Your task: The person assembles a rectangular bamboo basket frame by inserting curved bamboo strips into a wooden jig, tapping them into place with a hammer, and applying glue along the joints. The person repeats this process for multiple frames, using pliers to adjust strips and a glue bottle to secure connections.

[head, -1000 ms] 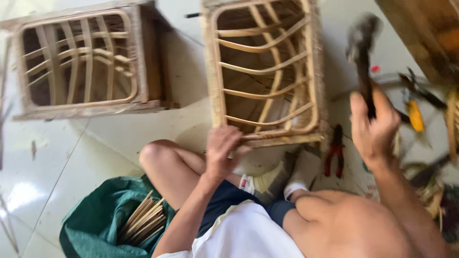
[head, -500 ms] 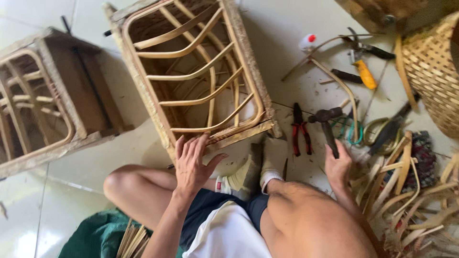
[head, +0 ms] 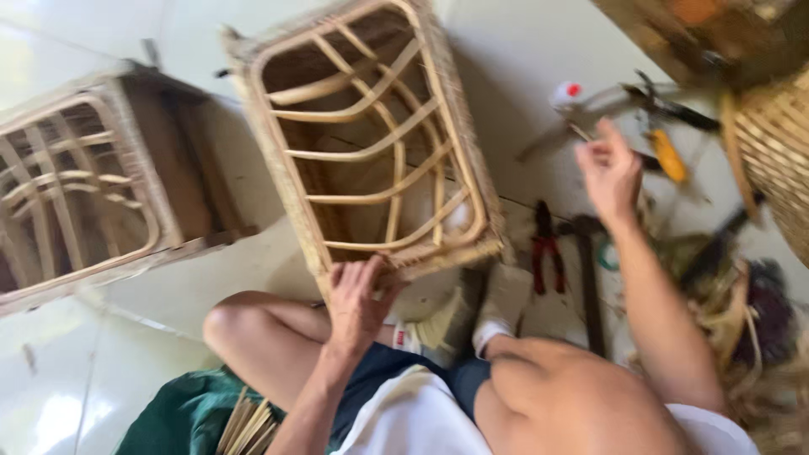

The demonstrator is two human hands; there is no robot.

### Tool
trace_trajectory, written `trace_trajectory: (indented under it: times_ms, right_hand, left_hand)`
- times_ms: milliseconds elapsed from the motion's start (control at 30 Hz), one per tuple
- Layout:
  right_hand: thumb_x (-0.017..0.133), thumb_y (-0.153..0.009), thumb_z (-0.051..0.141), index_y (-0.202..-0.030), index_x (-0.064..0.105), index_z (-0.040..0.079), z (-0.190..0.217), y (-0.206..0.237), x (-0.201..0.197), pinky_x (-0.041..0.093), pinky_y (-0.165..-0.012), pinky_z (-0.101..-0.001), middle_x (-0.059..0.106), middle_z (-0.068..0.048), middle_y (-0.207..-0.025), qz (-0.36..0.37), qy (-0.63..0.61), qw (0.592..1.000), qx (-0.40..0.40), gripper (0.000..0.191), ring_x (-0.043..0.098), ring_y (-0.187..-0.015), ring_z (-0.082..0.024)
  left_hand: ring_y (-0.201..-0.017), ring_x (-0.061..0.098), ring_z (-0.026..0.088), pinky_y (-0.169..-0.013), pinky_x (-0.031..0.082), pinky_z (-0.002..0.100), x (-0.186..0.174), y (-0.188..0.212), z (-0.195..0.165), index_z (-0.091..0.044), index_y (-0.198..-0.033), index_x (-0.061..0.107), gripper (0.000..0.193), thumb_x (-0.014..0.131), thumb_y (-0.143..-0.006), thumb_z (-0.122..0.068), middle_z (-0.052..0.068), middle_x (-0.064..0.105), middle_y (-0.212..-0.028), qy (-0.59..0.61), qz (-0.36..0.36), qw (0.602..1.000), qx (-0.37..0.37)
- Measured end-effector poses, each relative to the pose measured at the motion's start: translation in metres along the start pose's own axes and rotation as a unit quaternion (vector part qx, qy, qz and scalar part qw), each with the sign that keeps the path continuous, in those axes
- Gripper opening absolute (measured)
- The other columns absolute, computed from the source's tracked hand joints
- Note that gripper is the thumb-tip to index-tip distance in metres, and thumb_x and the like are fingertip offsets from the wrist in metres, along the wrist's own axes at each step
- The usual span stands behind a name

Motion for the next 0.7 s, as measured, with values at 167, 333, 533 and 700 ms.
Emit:
trace_trajectory:
  times_ms: [167, 333, 533, 700]
  right_hand:
    - [0.080, -0.089, 0.010, -0.155, 0.023, -0.002, -0.014, -0.081, 0.057, 0.055, -0.052, -0.0295, 0.069, -0.013, -0.081, 0.034, -0.101, 0.983, 0.153, 0.088, 0.066, -0.059, -0.015]
    - [0.079, -0.100, 0.015, -0.135, 0.054, -0.012, -0.017, -0.102, 0.077, 0.061, -0.056, -0.0332, 0.071, -0.010, -0.093, 0.021, -0.155, 0.978, 0.137, 0.050, 0.070, -0.071, -0.015]
    - [0.064, -0.119, 0.028, -0.120, 0.064, -0.010, 0.063, -0.107, 0.072, 0.062, -0.065, -0.0325, 0.074, -0.016, -0.105, 0.095, -0.043, 0.994, 0.038, 0.038, 0.074, -0.079, -0.023]
    - [0.060, -0.112, 0.033, -0.121, 0.052, -0.004, 0.216, -0.104, 0.107, 0.062, -0.070, -0.0321, 0.070, -0.018, -0.105, 0.264, -0.008, 0.961, -0.076, 0.039, 0.073, -0.087, -0.022]
  left_hand:
    - [-0.099, 0.062, 0.029, -0.097, 0.041, 0.044, -0.006, 0.021, 0.005, -0.003, -0.127, 0.059, 0.062, 0.085, -0.074, -0.022, 0.010, 0.065, -0.104, -0.012, 0.039, 0.999, -0.012]
    - [-0.102, 0.062, 0.032, -0.095, 0.046, 0.045, -0.034, 0.018, -0.005, 0.001, -0.127, 0.060, 0.061, 0.085, -0.076, -0.021, 0.013, 0.067, -0.112, 0.046, 0.021, 0.999, 0.008]
    - [-0.101, 0.067, 0.036, -0.087, 0.054, 0.044, -0.104, -0.005, 0.048, 0.000, -0.113, 0.067, 0.029, 0.072, -0.085, 0.001, 0.017, 0.070, -0.112, 0.069, -0.212, 0.975, -0.023]
    - [-0.126, 0.065, 0.034, -0.108, 0.052, 0.041, -0.097, -0.086, 0.168, 0.000, -0.140, 0.058, 0.044, 0.072, -0.103, -0.019, 0.020, 0.063, -0.138, 0.172, -0.307, 0.914, -0.203]
Point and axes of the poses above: each hand's wrist, its own y-axis away from the middle knuckle, its own x-axis out of the palm, z = x × y, the point moved 9 cm from there along -y, towards the middle knuckle
